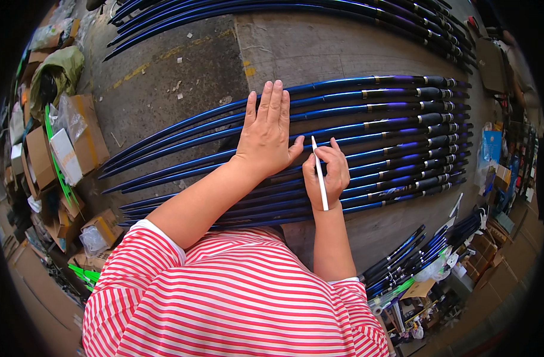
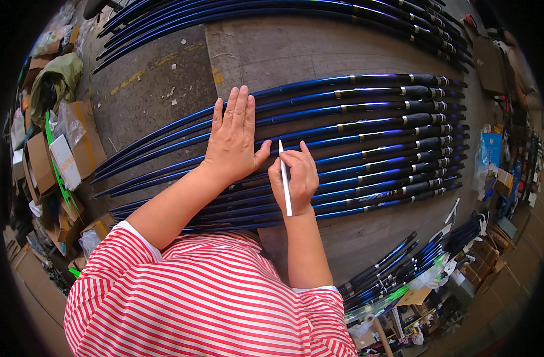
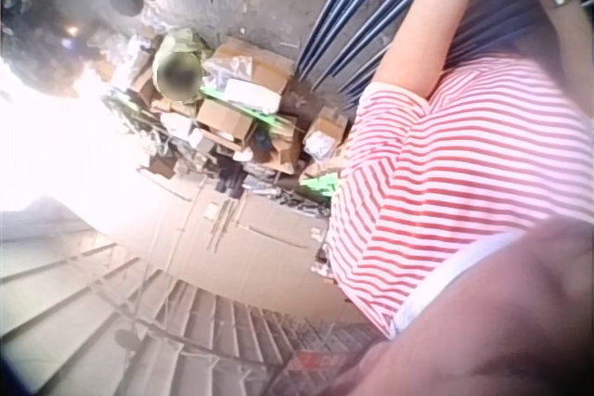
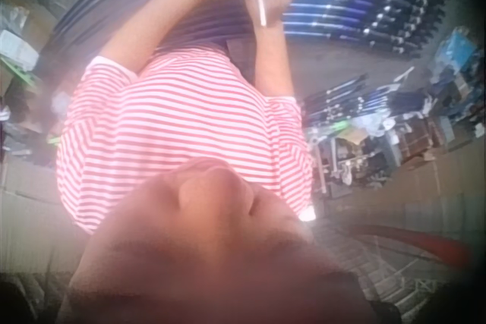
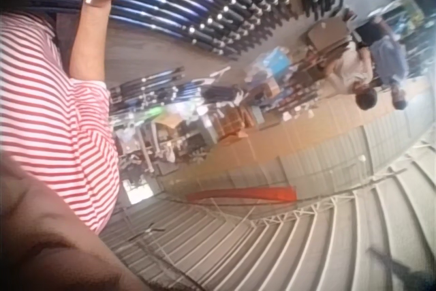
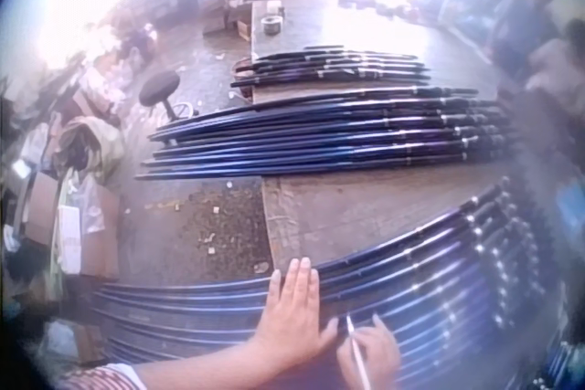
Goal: The person picks up fishing rods, extending and retracting segments to check the movement and the finish. They use a pen to mark one of the rods and then handle more rods from a group on a table.
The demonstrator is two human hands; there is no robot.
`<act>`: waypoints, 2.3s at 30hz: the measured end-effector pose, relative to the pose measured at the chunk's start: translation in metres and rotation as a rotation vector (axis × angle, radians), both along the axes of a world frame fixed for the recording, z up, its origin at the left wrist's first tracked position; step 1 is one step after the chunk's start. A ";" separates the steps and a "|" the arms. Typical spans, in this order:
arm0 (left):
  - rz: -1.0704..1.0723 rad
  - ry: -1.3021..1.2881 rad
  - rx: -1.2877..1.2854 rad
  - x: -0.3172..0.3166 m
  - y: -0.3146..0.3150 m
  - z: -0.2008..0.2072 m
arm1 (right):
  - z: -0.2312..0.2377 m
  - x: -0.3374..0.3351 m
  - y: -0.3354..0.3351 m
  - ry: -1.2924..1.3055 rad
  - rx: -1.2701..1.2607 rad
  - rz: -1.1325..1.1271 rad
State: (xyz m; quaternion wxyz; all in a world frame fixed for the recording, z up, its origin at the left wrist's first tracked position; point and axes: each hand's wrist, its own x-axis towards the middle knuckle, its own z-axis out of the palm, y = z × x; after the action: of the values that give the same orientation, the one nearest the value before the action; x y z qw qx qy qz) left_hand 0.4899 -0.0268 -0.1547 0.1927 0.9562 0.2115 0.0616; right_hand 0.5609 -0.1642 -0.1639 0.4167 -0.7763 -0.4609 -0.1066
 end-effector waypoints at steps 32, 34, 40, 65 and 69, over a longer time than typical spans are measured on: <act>0.014 0.008 0.060 0.002 -0.003 0.000 | 0.000 0.000 -0.026 0.002 0.022 -0.122; 0.016 0.013 0.060 0.003 -0.003 0.000 | 0.001 0.004 -0.028 0.018 0.014 -0.139; 0.007 0.031 0.086 0.003 -0.003 -0.002 | -0.004 0.004 -0.029 0.024 -0.013 -0.166; -0.497 0.123 -0.105 -0.053 -0.075 0.019 | 0.004 -0.011 -0.059 0.057 0.055 -0.177; -0.486 0.161 -0.054 -0.055 -0.079 0.014 | 0.006 -0.010 -0.058 0.065 0.043 -0.183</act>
State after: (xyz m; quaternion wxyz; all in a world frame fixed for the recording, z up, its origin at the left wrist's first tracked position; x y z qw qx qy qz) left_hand 0.4349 -0.1054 -0.1407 0.2098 0.9753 -0.0084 -0.0684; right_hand 0.5505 -0.2226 -0.1577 0.4365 -0.8091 -0.3719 -0.1287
